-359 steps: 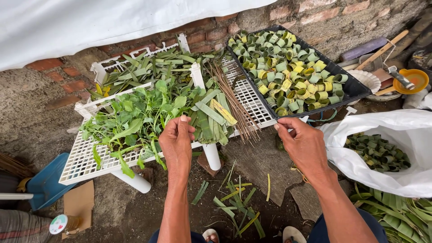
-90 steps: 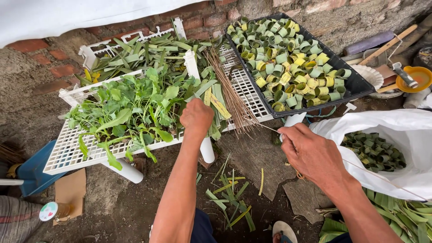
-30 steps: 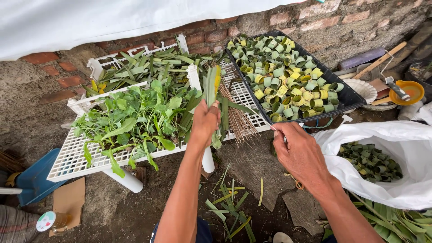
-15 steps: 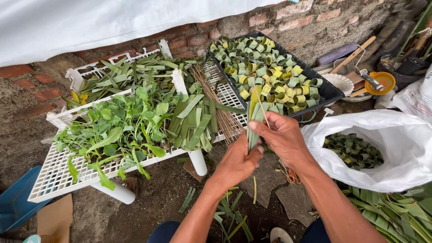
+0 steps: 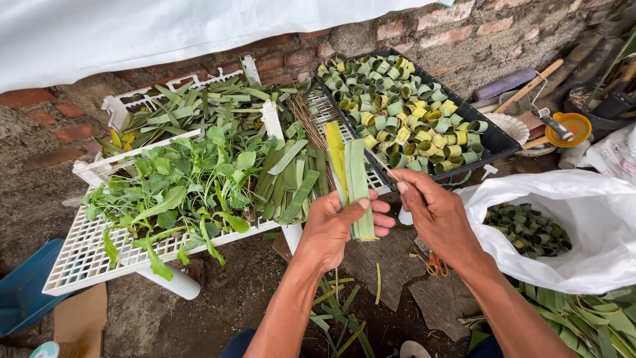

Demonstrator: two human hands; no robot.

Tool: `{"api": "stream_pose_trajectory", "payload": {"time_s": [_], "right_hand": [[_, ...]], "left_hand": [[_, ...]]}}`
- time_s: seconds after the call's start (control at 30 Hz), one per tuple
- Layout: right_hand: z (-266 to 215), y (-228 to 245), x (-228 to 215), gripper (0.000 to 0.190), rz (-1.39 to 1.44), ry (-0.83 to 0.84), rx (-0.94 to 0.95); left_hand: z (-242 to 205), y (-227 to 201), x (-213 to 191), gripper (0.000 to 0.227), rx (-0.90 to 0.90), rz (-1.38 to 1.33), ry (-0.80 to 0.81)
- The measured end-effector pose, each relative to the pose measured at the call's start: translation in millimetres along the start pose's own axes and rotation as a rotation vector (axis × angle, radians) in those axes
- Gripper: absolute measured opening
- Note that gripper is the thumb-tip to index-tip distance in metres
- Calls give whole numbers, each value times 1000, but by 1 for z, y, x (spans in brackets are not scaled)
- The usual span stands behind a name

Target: The person constructs small containers by folding green leaf strips and securing them with thin wooden splints, then uses a pair of scissors to trim the excess splint material.

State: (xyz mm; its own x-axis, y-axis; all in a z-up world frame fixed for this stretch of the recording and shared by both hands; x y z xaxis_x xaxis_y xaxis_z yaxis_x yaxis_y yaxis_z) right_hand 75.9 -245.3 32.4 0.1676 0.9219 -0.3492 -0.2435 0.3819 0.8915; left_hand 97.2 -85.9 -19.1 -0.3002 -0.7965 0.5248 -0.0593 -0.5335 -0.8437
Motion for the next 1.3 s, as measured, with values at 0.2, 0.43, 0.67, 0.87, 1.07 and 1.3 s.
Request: {"api": "stream_pose_trajectory", "payload": {"time_s": [0.2,0.43,0.67,0.87,1.07,1.3], "right_hand": [[-7,-10,0,25,-126,-3,-62],[-9,-5,-6,23,-76,-71,-46],[-15,-16,-10,20,-109,-135,-125],[-19,-25,-12,23,-102,-176,-125],[-15,-11,-18,31,-83,-236,-197],[-16,-4,-13,25,-149,-248,-282]], "left_hand": [[-1,-11,-5,22,35,-99,-163],[-6,-19,-1,22,28,-107,-208],[-9,-23,8,31,115,-38,-104],[-7,-6,-5,27,77,53,-92],[-10,0,-2,32,-33,56,-101],[-25,5,27,26,-186,-47,73]]}}
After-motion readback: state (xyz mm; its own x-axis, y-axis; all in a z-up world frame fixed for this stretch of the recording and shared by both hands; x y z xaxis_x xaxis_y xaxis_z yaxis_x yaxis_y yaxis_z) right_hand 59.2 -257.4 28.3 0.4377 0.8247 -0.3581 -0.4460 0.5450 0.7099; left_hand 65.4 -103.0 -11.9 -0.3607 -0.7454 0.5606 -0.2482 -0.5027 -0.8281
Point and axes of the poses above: each hand's wrist, its own z-axis towards the middle knuckle, its own x-axis out of the palm, y = z × x, the point moved 6 cm from there along z, towards the middle knuckle, and after that the axes turned 10 degrees about x, right-handed, at the moved point
